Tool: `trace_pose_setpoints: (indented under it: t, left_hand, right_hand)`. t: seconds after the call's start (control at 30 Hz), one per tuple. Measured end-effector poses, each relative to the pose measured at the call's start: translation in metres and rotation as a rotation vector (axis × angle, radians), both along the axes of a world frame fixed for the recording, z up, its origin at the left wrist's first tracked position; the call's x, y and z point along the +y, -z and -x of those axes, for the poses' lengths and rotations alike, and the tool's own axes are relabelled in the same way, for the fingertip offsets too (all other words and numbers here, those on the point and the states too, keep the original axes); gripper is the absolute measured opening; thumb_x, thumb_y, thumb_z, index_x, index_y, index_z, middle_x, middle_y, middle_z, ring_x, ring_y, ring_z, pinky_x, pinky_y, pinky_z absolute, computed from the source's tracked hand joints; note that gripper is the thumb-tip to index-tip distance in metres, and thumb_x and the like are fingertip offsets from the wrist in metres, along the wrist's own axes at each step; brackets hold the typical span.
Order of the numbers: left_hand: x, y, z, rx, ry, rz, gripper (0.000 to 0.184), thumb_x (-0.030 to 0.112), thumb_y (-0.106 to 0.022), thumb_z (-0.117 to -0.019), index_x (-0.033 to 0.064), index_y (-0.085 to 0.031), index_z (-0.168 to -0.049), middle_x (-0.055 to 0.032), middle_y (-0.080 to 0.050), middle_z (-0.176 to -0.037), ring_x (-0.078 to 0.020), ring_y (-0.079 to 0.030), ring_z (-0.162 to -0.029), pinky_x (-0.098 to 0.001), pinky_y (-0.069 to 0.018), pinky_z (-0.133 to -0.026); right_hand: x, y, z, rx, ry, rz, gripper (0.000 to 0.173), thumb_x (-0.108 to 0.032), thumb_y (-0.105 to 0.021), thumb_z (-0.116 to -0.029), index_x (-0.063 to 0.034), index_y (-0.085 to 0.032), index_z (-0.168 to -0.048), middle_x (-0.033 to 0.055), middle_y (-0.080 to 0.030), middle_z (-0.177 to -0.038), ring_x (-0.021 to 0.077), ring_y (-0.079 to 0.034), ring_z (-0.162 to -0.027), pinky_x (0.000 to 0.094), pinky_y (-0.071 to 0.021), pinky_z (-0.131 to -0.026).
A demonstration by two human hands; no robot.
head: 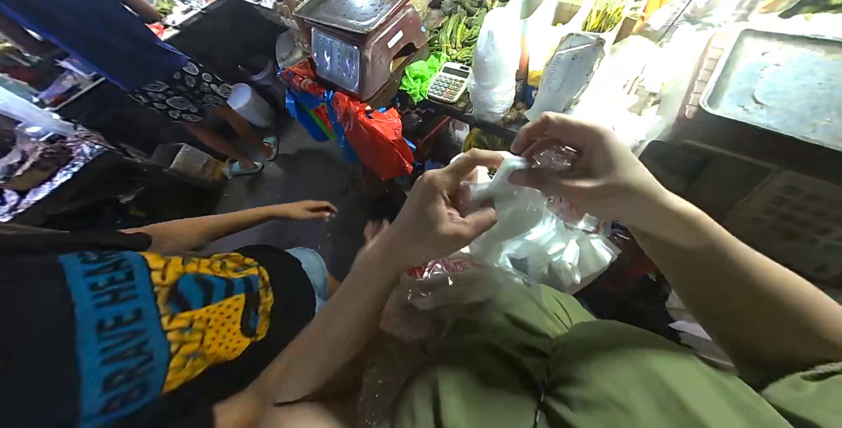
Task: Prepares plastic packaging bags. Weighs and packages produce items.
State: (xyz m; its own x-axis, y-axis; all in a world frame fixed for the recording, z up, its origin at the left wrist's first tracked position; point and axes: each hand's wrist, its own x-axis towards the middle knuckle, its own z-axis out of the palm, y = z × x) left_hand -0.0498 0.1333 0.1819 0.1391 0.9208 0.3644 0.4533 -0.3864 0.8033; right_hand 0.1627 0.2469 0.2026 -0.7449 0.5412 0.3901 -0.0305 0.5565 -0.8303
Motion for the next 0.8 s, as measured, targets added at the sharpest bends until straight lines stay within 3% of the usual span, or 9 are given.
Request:
trace_pose_setpoints:
  t: [0.1,0.17,0.23,0.33,0.43,0.5,0.63,0.7,0.8]
  left_hand:
    - [0.002,0.0,0.002,-0.097,0.024,0.032,0.029,0.021,-0.07,-0.0936,0.0103,-0.066,-0.12,0.009,-0.055,-0.067,0.0027,-0.048,-0.054,-0.0134,-0.0421,-0.049]
    - [0.004,0.004,0.0,-0.169,0.003,0.05,0.01,0.012,-0.066,-0.0966,0.0085,-0.069,-0.106,0.0067,-0.048,-0.06,0.0002,-0.042,-0.048,-0.0139,-0.0361,-0.044]
    - [0.007,0.011,0.001,-0.241,0.007,0.07,0.01,0.007,-0.063,-0.0976,0.007,-0.07,-0.104,0.0055,-0.046,-0.057,-0.0012,-0.039,-0.046,-0.0146,-0.0333,-0.043]
    - [0.011,0.022,0.002,-0.333,0.014,0.142,0.013,0.007,-0.063,-0.0989,0.0076,-0.073,-0.107,0.0038,-0.056,-0.063,-0.001,-0.044,-0.049,-0.0145,-0.0373,-0.045]
    - [0.017,0.037,0.004,-0.437,0.07,0.258,0.014,0.009,-0.061,-0.1008,0.0083,-0.072,-0.11,0.0043,-0.067,-0.084,0.0001,-0.058,-0.07,-0.0161,-0.0499,-0.065]
    - [0.02,0.048,0.005,-0.551,0.148,0.346,0.016,0.01,-0.059,-0.1016,0.0093,-0.073,-0.109,0.0042,-0.07,-0.09,-0.0006,-0.063,-0.079,-0.0179,-0.0541,-0.073]
    - [0.027,0.078,0.015,-0.737,0.474,0.477,0.011,0.021,-0.067,-0.0979,0.0192,-0.077,-0.095,0.0096,-0.072,-0.084,0.0041,-0.065,-0.075,-0.0149,-0.0547,-0.069]
    - [0.035,0.088,0.024,-0.695,0.642,0.489,0.005,0.026,-0.073,-0.0933,0.023,-0.077,-0.094,0.0134,-0.072,-0.086,0.0059,-0.064,-0.078,-0.014,-0.053,-0.071]
    - [0.042,0.092,0.029,-0.546,0.65,0.562,0.005,0.02,-0.081,-0.0841,0.0231,-0.078,-0.085,0.0138,-0.072,-0.082,0.0053,-0.065,-0.075,-0.0145,-0.0542,-0.068]
  right_hand:
    - [-0.004,0.0,0.004,-0.032,0.017,0.108,0.036,-0.005,-0.079,-0.0838,-0.0098,-0.061,-0.115,0.0006,-0.072,-0.087,0.0077,-0.069,-0.068,0.0193,-0.0567,-0.053]
    - [-0.006,0.002,0.005,-0.047,0.053,0.087,0.04,-0.005,-0.08,-0.0828,-0.0105,-0.058,-0.116,0.0009,-0.072,-0.084,0.0074,-0.068,-0.065,0.0185,-0.0555,-0.052]
    - [-0.005,0.007,0.006,-0.071,0.096,0.041,0.042,-0.009,-0.082,-0.0827,-0.0117,-0.058,-0.118,-0.0007,-0.072,-0.089,0.0054,-0.068,-0.07,0.0175,-0.0548,-0.057]
    - [-0.004,0.014,0.006,-0.095,0.086,0.045,0.043,-0.009,-0.082,-0.0847,-0.0104,-0.056,-0.118,-0.0001,-0.071,-0.092,0.0053,-0.07,-0.075,0.0189,-0.0587,-0.064]
    - [-0.006,0.029,0.007,-0.057,0.07,0.013,0.04,-0.005,-0.08,-0.0853,-0.0084,-0.054,-0.115,-0.0008,-0.07,-0.078,0.0057,-0.067,-0.065,0.0195,-0.0562,-0.057]
    - [-0.006,0.037,0.007,-0.043,0.049,0.032,0.038,-0.003,-0.081,-0.0834,-0.0073,-0.055,-0.112,0.0004,-0.07,-0.08,0.0063,-0.067,-0.065,0.0209,-0.0573,-0.058]
    - [-0.017,0.046,0.008,-0.068,-0.038,0.159,0.035,0.0,-0.079,-0.0803,-0.0064,-0.058,-0.108,0.0031,-0.068,-0.078,0.0097,-0.064,-0.058,0.0249,-0.0566,-0.05]
    - [-0.026,0.05,0.009,-0.096,-0.045,0.2,0.033,0.0,-0.079,-0.0817,-0.0055,-0.058,-0.107,0.0034,-0.066,-0.074,0.0092,-0.062,-0.054,0.0245,-0.0538,-0.046]
    - [-0.034,0.068,0.007,-0.091,0.007,0.28,0.031,0.0,-0.08,-0.0824,-0.0045,-0.059,-0.104,0.0024,-0.064,-0.075,0.0057,-0.059,-0.057,0.0209,-0.0525,-0.05]
